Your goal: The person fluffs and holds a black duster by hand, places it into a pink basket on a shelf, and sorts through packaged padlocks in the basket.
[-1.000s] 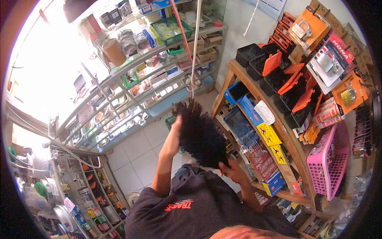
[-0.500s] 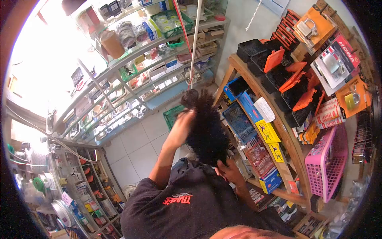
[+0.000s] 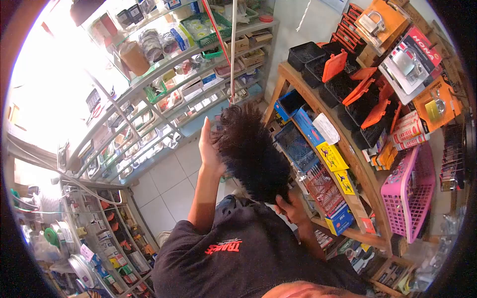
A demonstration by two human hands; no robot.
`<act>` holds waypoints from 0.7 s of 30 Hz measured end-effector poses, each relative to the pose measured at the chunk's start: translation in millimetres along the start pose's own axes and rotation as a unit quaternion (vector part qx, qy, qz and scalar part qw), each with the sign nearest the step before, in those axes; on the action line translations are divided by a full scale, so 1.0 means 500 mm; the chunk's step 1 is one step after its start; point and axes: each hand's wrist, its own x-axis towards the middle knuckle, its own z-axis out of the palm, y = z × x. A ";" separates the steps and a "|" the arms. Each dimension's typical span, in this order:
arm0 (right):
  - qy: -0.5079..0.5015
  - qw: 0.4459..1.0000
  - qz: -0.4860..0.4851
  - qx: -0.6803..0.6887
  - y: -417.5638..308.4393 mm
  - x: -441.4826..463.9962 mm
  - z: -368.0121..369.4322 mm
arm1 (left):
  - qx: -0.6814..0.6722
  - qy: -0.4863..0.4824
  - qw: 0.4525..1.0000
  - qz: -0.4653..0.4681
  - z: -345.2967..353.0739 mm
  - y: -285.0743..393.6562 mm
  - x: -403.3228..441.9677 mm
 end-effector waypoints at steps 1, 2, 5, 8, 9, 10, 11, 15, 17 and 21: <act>0.003 1.000 -0.008 0.016 0.000 0.000 0.001 | -0.033 0.014 0.999 0.022 0.008 0.006 0.001; 0.000 1.000 -0.010 0.017 -0.008 -0.004 0.005 | -0.047 0.010 0.999 0.023 0.008 0.008 0.001; -0.012 0.999 -0.016 0.025 -0.023 -0.014 0.014 | -0.090 0.002 0.996 0.023 -0.013 0.000 0.006; -0.038 0.999 -0.026 0.000 0.012 -0.012 0.014 | -0.237 -0.148 0.960 0.020 -0.053 -0.023 0.011; -0.046 0.998 -0.031 -0.039 0.022 -0.011 0.010 | -0.222 -0.187 0.957 -0.006 -0.065 -0.027 0.016; -0.053 0.995 -0.035 -0.079 0.027 -0.012 0.008 | -0.207 -0.226 0.951 -0.032 -0.076 -0.029 0.024; -0.026 0.997 -0.032 -0.071 0.022 -0.016 0.013 | -0.191 -0.263 0.944 -0.058 -0.073 -0.029 0.026; 0.014 0.998 -0.024 -0.057 0.014 -0.027 0.044 | -0.113 -0.029 0.993 -0.025 -0.013 -0.024 -0.018; 0.026 0.997 -0.038 -0.068 0.022 -0.031 0.049 | -0.134 -0.194 0.971 -0.037 -0.079 -0.056 0.012; 0.084 0.996 -0.014 -0.003 0.011 -0.040 0.061 | -0.046 -0.052 0.998 -0.004 0.004 -0.029 -0.027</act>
